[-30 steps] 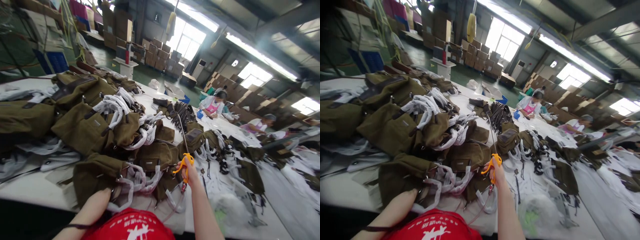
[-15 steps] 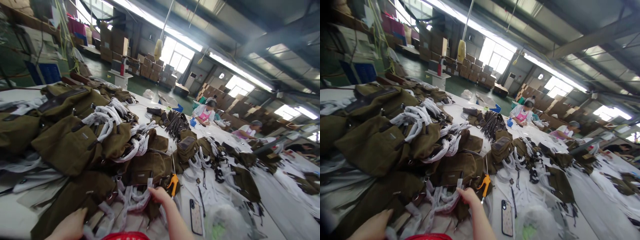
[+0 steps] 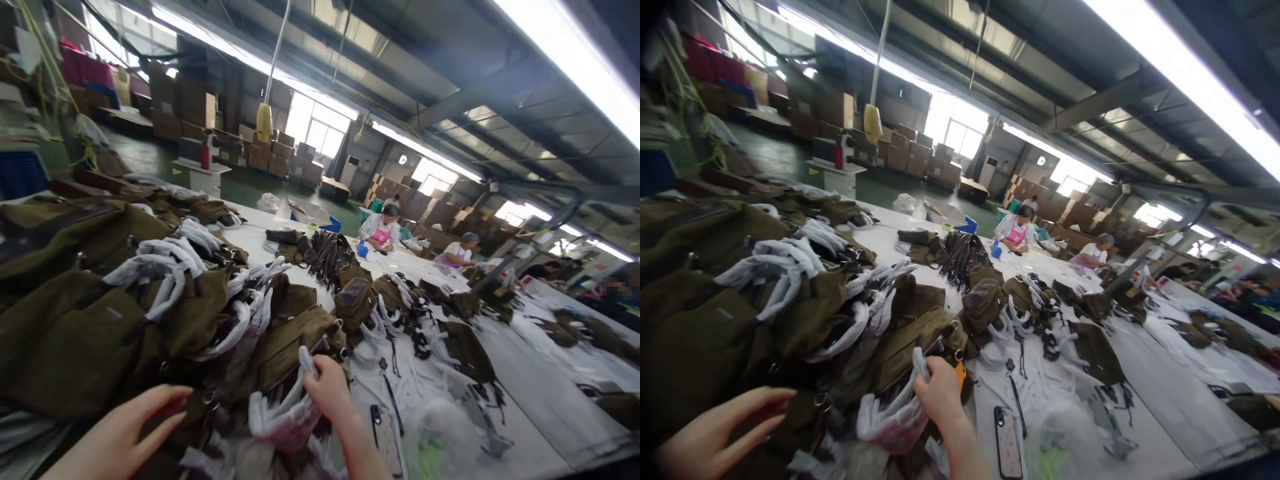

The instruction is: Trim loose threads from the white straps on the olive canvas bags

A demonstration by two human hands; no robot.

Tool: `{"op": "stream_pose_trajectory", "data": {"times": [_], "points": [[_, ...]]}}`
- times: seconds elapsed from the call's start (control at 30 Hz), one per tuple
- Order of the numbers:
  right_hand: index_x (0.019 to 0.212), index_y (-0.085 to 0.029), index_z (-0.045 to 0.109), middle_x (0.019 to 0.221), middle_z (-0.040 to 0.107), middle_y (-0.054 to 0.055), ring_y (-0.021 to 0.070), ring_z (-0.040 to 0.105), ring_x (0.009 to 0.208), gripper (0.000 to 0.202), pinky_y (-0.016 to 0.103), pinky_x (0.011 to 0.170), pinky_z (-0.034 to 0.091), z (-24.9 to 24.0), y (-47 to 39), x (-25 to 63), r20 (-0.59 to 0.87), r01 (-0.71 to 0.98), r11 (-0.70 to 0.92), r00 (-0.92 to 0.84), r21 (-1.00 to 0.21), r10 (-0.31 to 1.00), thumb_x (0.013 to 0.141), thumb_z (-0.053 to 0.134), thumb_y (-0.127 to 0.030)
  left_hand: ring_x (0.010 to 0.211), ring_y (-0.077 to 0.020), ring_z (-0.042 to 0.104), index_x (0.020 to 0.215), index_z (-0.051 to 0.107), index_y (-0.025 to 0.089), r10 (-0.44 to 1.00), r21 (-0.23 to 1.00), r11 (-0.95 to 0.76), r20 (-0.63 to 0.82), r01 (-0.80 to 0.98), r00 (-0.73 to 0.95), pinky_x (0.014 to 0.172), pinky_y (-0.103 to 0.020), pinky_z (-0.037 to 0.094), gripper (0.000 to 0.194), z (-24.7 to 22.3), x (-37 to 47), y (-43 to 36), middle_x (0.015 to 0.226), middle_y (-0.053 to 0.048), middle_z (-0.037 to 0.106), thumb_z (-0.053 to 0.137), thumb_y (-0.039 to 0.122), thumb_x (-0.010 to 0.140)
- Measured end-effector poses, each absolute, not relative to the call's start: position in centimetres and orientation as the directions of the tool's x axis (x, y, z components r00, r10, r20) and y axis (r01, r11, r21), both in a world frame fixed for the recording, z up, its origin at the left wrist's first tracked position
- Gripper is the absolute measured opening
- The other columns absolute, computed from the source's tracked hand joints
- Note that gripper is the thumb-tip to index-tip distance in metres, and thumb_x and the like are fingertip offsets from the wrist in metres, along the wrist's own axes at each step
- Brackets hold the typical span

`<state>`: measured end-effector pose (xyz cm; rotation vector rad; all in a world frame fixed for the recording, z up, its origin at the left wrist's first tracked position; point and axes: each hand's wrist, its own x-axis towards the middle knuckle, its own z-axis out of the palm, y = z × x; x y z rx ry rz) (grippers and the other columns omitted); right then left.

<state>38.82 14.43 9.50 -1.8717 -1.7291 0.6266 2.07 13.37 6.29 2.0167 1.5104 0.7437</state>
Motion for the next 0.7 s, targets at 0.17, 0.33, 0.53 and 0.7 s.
{"op": "stream_pose_trajectory", "data": {"times": [0.17, 0.33, 0.53, 0.7], "points": [[0.076, -0.015, 0.063, 0.069, 0.057, 0.001, 0.015, 0.051, 0.066, 0.033, 0.023, 0.06, 0.037, 15.8, 14.1, 41.0, -0.014, 0.485, -0.02, 0.016, -0.874, 1.0, 0.085, 0.054, -0.045, 0.089, -0.0181, 0.07, 0.102, 0.072, 0.024, 0.951, 0.728, -0.311, 0.232, 0.611, 0.207, 0.082, -0.02, 0.056, 0.043, 16.0, 4.4, 14.1, 0.099, -0.003, 0.074, 0.057, 0.061, 0.085], [0.065, -0.014, 0.061, 0.055, 0.045, -0.002, 0.0114, 0.039, 0.055, 0.046, 0.023, 0.052, 0.027, 17.5, 16.2, 43.1, -0.095, 0.656, -0.143, 0.107, -0.741, 0.99, 0.078, 0.065, -0.058, 0.089, -0.0189, 0.068, 0.102, 0.071, 0.021, 0.945, 0.718, -0.323, 0.208, 0.616, 0.252, 0.082, -0.023, 0.054, 0.049, 18.0, 5.9, 14.5, 0.098, -0.004, 0.073, 0.051, 0.064, 0.087], [0.082, -0.015, 0.068, 0.056, 0.042, -0.006, 0.0082, 0.032, 0.053, 0.028, 0.02, 0.049, 0.024, 20.7, 14.6, 40.2, -0.152, 0.454, -0.022, -0.251, -0.891, 0.956, 0.072, 0.076, -0.04, 0.101, -0.0215, 0.064, 0.108, 0.068, 0.019, 0.928, 0.705, -0.359, 0.203, 0.612, 0.311, 0.093, -0.026, 0.05, 0.051, 18.5, 7.5, 16.1, 0.11, -0.006, 0.069, 0.042, 0.06, 0.092], [0.094, -0.018, 0.069, 0.067, 0.05, -0.007, 0.0073, 0.04, 0.058, 0.033, 0.017, 0.052, 0.03, 22.2, 10.4, 34.6, -0.153, 0.387, 0.126, -0.612, -0.913, 0.776, 0.069, 0.083, -0.034, 0.121, -0.0186, 0.055, 0.122, 0.064, 0.021, 0.801, 0.569, -0.597, 0.388, 0.565, 0.455, 0.109, -0.028, 0.042, 0.037, 20.5, 10.0, 16.2, 0.133, -0.006, 0.058, 0.039, 0.032, 0.097]]}}
